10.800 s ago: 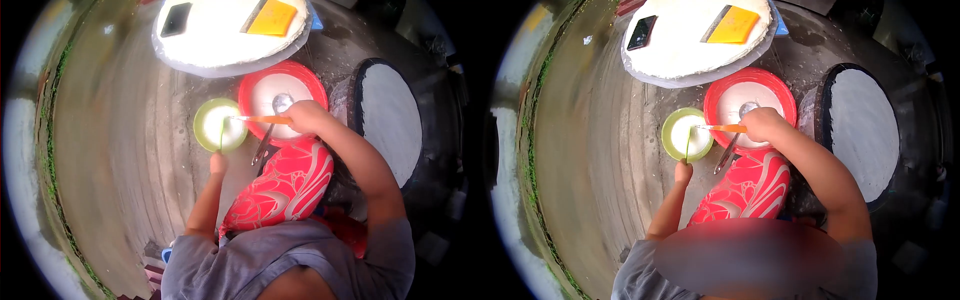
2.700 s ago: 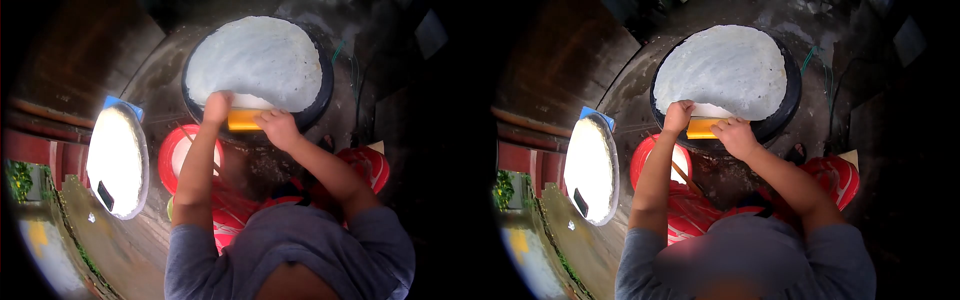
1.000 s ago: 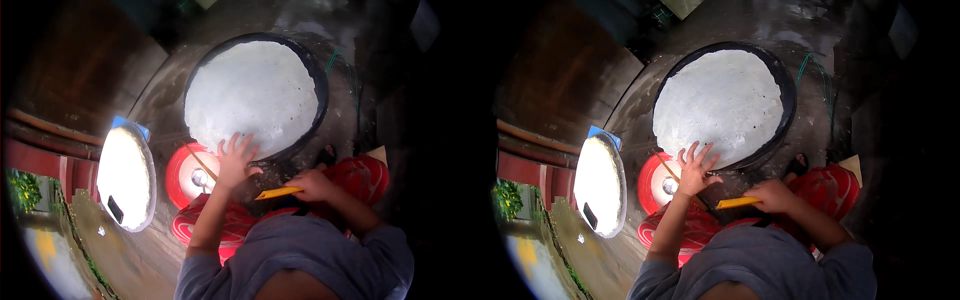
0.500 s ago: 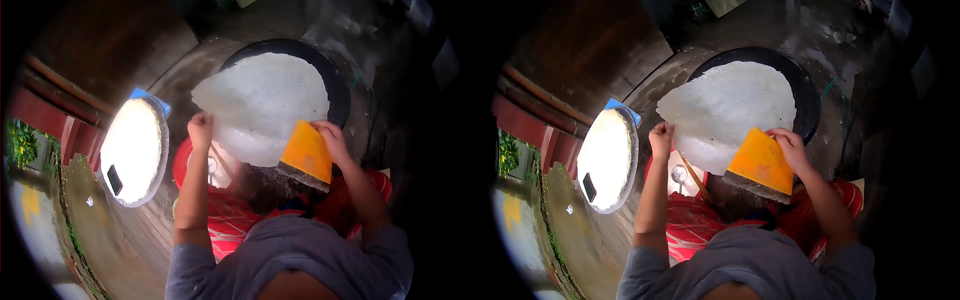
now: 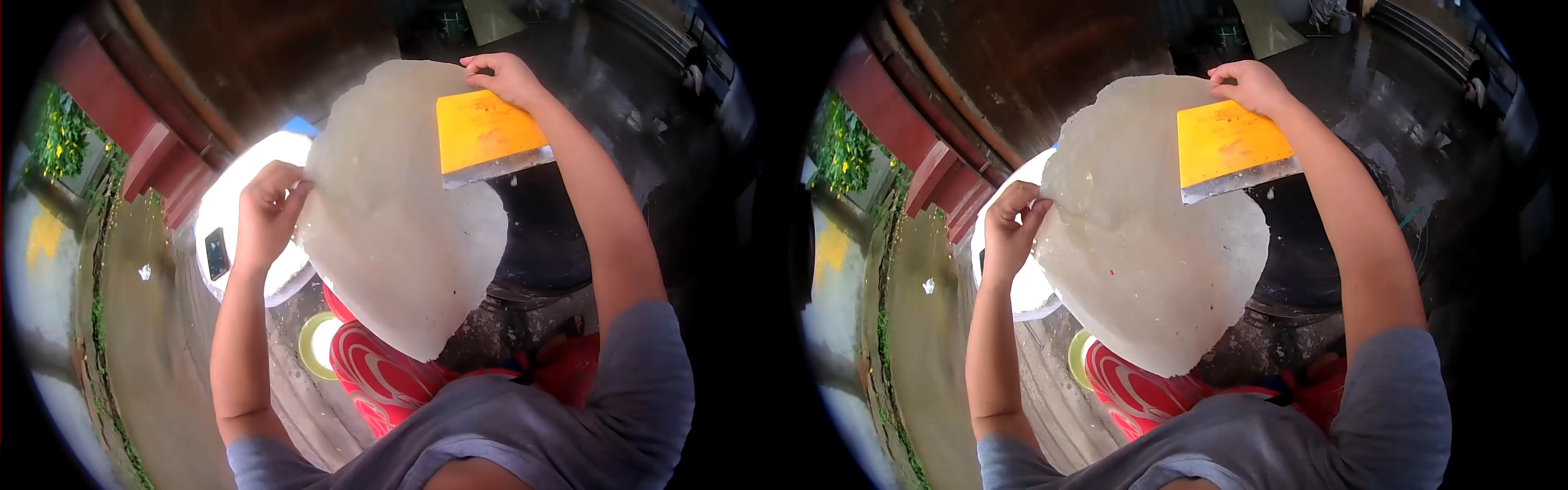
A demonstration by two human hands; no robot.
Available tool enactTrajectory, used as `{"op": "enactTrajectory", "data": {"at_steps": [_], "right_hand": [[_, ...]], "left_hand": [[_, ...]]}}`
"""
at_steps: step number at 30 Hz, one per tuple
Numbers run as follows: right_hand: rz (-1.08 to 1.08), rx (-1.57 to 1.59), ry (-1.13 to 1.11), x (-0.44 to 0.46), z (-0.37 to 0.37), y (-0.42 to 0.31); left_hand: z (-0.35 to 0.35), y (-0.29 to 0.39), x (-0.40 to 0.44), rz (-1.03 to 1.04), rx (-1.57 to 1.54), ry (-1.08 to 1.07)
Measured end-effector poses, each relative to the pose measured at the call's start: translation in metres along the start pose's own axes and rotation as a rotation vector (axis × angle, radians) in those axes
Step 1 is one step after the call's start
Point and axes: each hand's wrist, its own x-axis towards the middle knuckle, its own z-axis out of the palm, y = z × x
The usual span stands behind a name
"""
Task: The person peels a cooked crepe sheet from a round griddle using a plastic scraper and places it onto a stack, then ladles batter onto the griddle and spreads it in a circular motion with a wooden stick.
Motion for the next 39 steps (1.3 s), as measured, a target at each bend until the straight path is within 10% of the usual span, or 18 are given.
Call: {"op": "enactTrajectory", "data": {"at_steps": [4,14,20,26,39], "right_hand": [[-0.167,-0.191,0.062,0.031,0.0,-0.077],[-0.78,-0.153,0.437,0.019,0.028,-0.228],[-0.452,0.025,0.094,0.014,0.188,-0.209],[-0.385,0.054,-0.221,-0.007,0.333,-0.165],[-0.352,0.087,-0.483,-0.031,0.396,-0.141]], "left_hand": [[-0.036,-0.089,0.026,-0.346,-0.306,0.132],[-0.161,-0.128,0.045,-0.324,-0.225,0.676],[-0.149,-0.247,-0.072,-0.126,0.197,0.649],[-0.116,-0.301,-0.169,-0.422,0.531,0.524],[-0.08,-0.34,-0.228,-0.604,0.445,0.45]]}}
